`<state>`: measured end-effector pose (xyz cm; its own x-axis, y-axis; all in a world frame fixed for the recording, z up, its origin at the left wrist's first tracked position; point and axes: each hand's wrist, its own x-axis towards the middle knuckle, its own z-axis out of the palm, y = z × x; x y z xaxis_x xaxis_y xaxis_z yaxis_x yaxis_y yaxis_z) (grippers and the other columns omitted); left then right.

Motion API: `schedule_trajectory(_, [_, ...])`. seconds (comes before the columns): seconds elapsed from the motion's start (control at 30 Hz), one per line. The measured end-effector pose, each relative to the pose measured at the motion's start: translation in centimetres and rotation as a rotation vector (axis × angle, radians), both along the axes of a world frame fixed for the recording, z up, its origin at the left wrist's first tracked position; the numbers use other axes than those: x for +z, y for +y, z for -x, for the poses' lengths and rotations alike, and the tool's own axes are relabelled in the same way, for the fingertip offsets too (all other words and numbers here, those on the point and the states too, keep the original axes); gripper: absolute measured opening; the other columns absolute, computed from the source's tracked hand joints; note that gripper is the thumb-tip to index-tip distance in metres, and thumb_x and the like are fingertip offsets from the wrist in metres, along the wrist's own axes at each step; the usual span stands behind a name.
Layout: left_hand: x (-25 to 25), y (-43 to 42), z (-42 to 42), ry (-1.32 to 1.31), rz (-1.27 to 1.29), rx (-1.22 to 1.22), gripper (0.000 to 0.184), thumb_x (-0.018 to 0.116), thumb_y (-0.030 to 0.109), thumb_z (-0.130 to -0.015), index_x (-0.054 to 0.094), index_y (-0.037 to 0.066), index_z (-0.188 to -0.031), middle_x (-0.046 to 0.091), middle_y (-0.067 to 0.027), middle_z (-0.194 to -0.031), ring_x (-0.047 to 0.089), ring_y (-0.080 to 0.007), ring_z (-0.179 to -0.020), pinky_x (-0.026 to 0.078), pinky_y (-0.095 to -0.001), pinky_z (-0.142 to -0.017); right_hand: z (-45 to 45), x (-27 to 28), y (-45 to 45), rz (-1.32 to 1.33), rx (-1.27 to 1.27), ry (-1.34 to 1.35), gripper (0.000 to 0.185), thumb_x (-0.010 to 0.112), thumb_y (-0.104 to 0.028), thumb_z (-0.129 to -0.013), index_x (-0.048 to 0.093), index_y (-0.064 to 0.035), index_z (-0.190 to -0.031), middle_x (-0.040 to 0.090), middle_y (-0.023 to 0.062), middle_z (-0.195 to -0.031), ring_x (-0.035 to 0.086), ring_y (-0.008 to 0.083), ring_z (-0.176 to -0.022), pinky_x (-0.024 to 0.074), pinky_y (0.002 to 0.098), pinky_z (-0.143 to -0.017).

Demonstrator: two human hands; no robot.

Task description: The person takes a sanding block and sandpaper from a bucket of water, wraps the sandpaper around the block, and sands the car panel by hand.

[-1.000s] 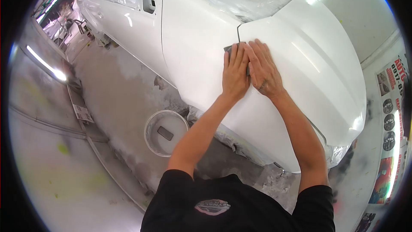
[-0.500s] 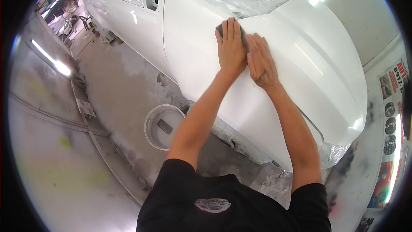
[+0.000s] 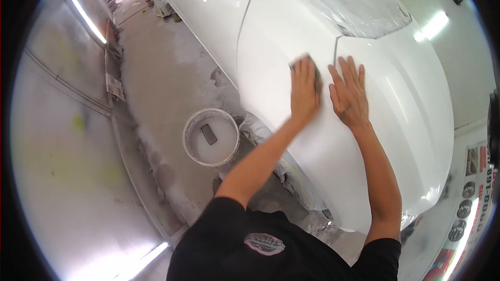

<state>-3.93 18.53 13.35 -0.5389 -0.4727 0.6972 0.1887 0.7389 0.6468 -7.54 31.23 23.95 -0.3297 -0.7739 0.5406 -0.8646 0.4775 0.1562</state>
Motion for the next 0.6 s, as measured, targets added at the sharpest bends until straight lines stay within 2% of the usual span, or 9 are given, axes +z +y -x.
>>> schedule_trajectory(0.1, [-1.7, -3.0, 0.1, 0.071, -0.004, -0.050, 0.058, 0.052, 0.011, -0.102, 0.034, -0.004, -0.155, 0.033, -0.0269, -0.162, 0.024, -0.0465, -0.153, 0.017, -0.0543, -0.125, -0.1, 0.1, 0.1, -0.084, -0.014, 0.005, 0.047, 0.057, -0.019, -0.098, 0.056, -0.0036, -0.142, 0.041, 0.0237, -0.155, 0.029, 0.0419, -0.151, 0.0169, 0.0614, -0.124])
schedule_trajectory(0.13, [-1.8, -6.2, 2.8, 0.104, -0.041, 0.034, 0.052, 0.051, 0.008, -0.102, 0.040, -0.004, -0.152, 0.038, -0.0274, -0.159, 0.029, -0.0464, -0.150, 0.018, -0.0540, -0.125, 0.0, 0.2, -0.1, -0.103, -0.025, 0.016, 0.047, 0.057, -0.020, -0.098, 0.056, -0.0037, -0.142, 0.041, 0.0236, -0.155, 0.029, 0.0418, -0.151, 0.0167, 0.0616, -0.124])
schedule_trajectory(0.2, [-0.1, -14.4, 7.3, 0.242, -0.437, 0.151, 0.039, 0.039, 0.015, -0.109, 0.048, -0.007, -0.141, 0.044, -0.0285, -0.153, 0.037, -0.0427, -0.145, 0.020, -0.0473, -0.126, -0.2, 0.2, -0.2, -0.138, -0.065, 0.026, 0.047, 0.057, -0.020, -0.098, 0.056, -0.0040, -0.142, 0.041, 0.0234, -0.156, 0.028, 0.0417, -0.152, 0.0164, 0.0621, -0.124])
schedule_trajectory(0.23, [0.1, -18.8, 7.6, 0.100, -0.535, 0.083, 0.047, 0.035, 0.022, -0.112, 0.041, -0.007, -0.149, 0.037, -0.0270, -0.159, 0.031, -0.0408, -0.150, 0.018, -0.0445, -0.127, 0.0, 0.1, -0.2, -0.150, -0.058, 0.022, 0.048, 0.057, -0.020, -0.098, 0.056, -0.0044, -0.143, 0.039, 0.0231, -0.158, 0.026, 0.0419, -0.153, 0.0156, 0.0628, -0.124])
schedule_trajectory(0.33, [-1.0, -16.6, 6.8, 0.059, -0.431, 0.177, 0.053, 0.036, 0.022, -0.111, 0.030, -0.005, -0.156, 0.027, -0.0248, -0.165, 0.023, -0.0398, -0.154, 0.016, -0.0441, -0.128, 0.1, 0.0, -0.8, -0.174, -0.059, 0.049, 0.048, 0.058, -0.021, -0.098, 0.056, -0.0047, -0.143, 0.037, 0.0233, -0.160, 0.025, 0.0419, -0.154, 0.0148, 0.0636, -0.124])
schedule_trajectory(0.37, [-1.3, -13.7, 4.7, 0.004, -0.483, 0.080, 0.057, 0.038, 0.021, -0.110, 0.023, -0.003, -0.160, 0.018, -0.0234, -0.169, 0.016, -0.0397, -0.157, 0.013, -0.0440, -0.129, -0.1, -0.1, -0.9, -0.187, -0.057, 0.041, 0.048, 0.058, -0.021, -0.098, 0.056, -0.0047, -0.143, 0.036, 0.0236, -0.160, 0.024, 0.0421, -0.154, 0.0145, 0.0636, -0.124])
schedule_trajectory(0.43, [-6.2, -6.5, 1.5, 0.043, -0.231, 0.060, 0.060, 0.045, 0.020, -0.108, 0.025, -0.003, -0.160, 0.017, -0.0239, -0.169, 0.014, -0.0404, -0.157, 0.009, -0.0504, -0.128, -0.2, 0.2, -1.3, -0.207, -0.059, 0.037, 0.048, 0.058, -0.021, -0.098, 0.056, -0.0047, -0.143, 0.034, 0.0242, -0.162, 0.023, 0.0424, -0.154, 0.0140, 0.0636, -0.124])
schedule_trajectory(0.47, [-6.7, -3.7, -0.6, -0.016, -0.271, 0.006, 0.060, 0.045, 0.022, -0.108, 0.026, -0.003, -0.160, 0.018, -0.0239, -0.169, 0.015, -0.0401, -0.158, 0.009, -0.0526, -0.127, -0.1, 0.2, -1.6, -0.207, -0.060, 0.037, 0.049, 0.058, -0.021, -0.097, 0.056, -0.0047, -0.143, 0.034, 0.0245, -0.162, 0.023, 0.0427, -0.154, 0.0137, 0.0637, -0.124])
schedule_trajectory(0.6, [-4.3, -13.4, 4.8, 0.078, -0.350, 0.091, 0.057, 0.040, 0.024, -0.110, 0.028, -0.004, -0.159, 0.018, -0.0254, -0.168, 0.016, -0.0411, -0.156, 0.012, -0.0492, -0.128, 0.2, -0.2, -1.6, -0.229, -0.085, 0.053, 0.050, 0.060, -0.022, -0.097, 0.056, -0.0043, -0.143, 0.032, 0.0256, -0.162, 0.022, 0.0439, -0.154, 0.0131, 0.0643, -0.123])
